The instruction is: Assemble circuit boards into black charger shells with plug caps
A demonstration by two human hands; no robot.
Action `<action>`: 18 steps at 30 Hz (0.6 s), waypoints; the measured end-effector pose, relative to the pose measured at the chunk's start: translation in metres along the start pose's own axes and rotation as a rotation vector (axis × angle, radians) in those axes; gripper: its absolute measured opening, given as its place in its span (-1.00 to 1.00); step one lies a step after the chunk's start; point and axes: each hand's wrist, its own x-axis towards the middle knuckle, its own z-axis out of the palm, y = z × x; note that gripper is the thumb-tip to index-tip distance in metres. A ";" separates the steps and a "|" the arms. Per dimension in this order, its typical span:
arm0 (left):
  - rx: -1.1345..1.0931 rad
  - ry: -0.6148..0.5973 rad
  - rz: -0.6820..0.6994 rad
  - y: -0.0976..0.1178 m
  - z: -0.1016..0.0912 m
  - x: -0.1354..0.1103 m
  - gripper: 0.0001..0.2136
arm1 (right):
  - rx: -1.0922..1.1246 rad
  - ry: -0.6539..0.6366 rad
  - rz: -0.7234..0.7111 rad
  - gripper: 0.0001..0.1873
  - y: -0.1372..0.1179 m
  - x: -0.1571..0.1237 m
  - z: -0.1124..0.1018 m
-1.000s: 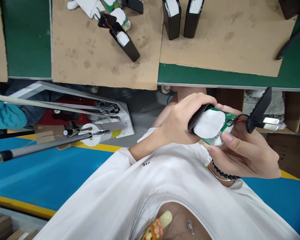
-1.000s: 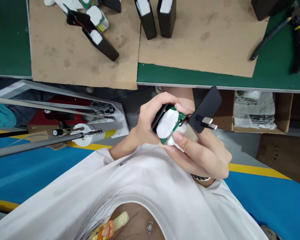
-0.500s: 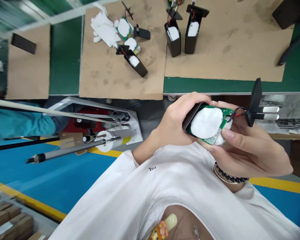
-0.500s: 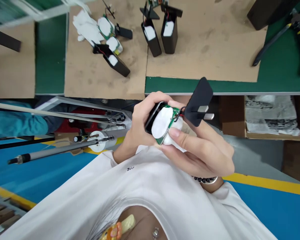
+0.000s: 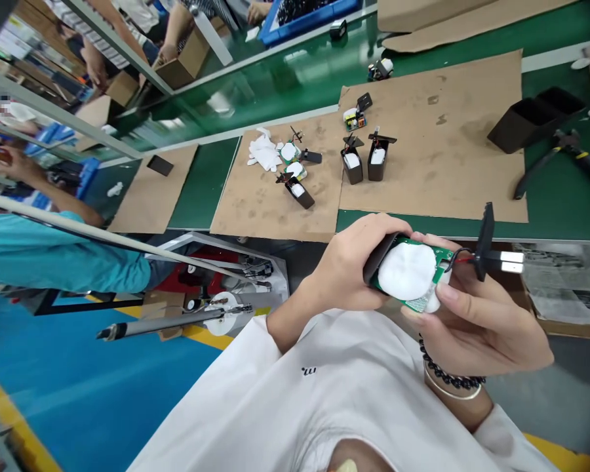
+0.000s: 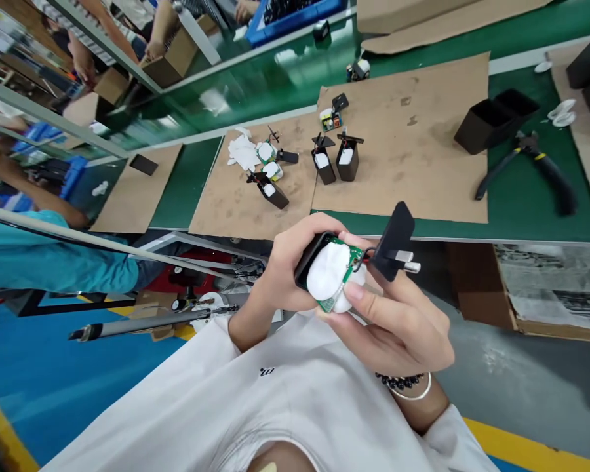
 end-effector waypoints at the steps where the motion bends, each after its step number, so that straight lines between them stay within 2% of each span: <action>1: 0.010 -0.001 0.004 0.001 0.001 0.001 -0.55 | -0.002 0.029 -0.003 -0.48 0.000 -0.001 -0.001; 11: 0.018 -0.012 0.060 0.005 0.008 0.007 -0.54 | 0.002 0.104 0.026 -0.54 -0.003 -0.001 -0.005; 18: -0.033 0.005 0.085 -0.006 0.011 0.011 -0.49 | -0.024 0.065 0.011 -0.38 0.001 0.001 -0.006</action>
